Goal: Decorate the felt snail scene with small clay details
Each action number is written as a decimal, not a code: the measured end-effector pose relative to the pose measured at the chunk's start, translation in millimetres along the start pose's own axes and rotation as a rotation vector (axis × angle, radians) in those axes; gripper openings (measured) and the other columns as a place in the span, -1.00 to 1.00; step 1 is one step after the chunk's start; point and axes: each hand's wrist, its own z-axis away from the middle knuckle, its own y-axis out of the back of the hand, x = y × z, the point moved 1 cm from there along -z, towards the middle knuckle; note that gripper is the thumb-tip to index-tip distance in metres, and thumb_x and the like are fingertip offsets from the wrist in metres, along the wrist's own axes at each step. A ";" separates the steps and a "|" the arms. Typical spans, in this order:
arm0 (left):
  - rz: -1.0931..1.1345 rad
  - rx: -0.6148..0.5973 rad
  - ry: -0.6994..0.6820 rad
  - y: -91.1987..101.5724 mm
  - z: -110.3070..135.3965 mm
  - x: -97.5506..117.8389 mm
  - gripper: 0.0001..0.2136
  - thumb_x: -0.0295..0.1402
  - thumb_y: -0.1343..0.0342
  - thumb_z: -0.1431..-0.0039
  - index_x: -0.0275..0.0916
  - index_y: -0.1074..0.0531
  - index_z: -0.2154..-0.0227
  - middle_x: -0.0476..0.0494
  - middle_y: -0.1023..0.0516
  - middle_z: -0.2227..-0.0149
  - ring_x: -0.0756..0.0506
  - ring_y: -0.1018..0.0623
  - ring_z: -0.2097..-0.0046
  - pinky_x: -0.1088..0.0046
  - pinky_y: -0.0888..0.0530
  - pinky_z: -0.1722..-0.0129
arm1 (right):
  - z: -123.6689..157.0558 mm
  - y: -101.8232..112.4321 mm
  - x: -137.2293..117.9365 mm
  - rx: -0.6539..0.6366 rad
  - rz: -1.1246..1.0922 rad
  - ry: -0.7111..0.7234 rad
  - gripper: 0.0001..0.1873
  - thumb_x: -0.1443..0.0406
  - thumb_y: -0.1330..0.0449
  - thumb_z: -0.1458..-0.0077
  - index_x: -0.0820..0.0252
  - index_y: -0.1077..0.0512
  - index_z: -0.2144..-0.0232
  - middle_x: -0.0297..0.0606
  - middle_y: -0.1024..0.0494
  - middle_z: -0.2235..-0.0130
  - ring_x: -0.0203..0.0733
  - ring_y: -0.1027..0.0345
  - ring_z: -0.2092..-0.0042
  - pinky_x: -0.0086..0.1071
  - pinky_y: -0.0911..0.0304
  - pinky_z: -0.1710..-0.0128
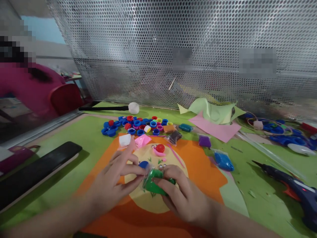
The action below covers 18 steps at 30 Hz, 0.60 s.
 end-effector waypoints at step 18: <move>0.086 -0.088 0.233 9.2 -6.4 3.5 -0.21 -0.45 -0.11 0.00 -0.11 0.24 -0.21 0.12 -0.52 0.42 -0.07 -0.47 0.25 0.24 -0.30 0.01 | -6.4 5.5 1.6 0.002 0.058 0.078 -0.61 0.53 -0.02 -0.07 0.30 -0.17 0.03 -0.14 -0.16 0.19 -0.06 -0.19 0.10 -0.12 -0.33 0.13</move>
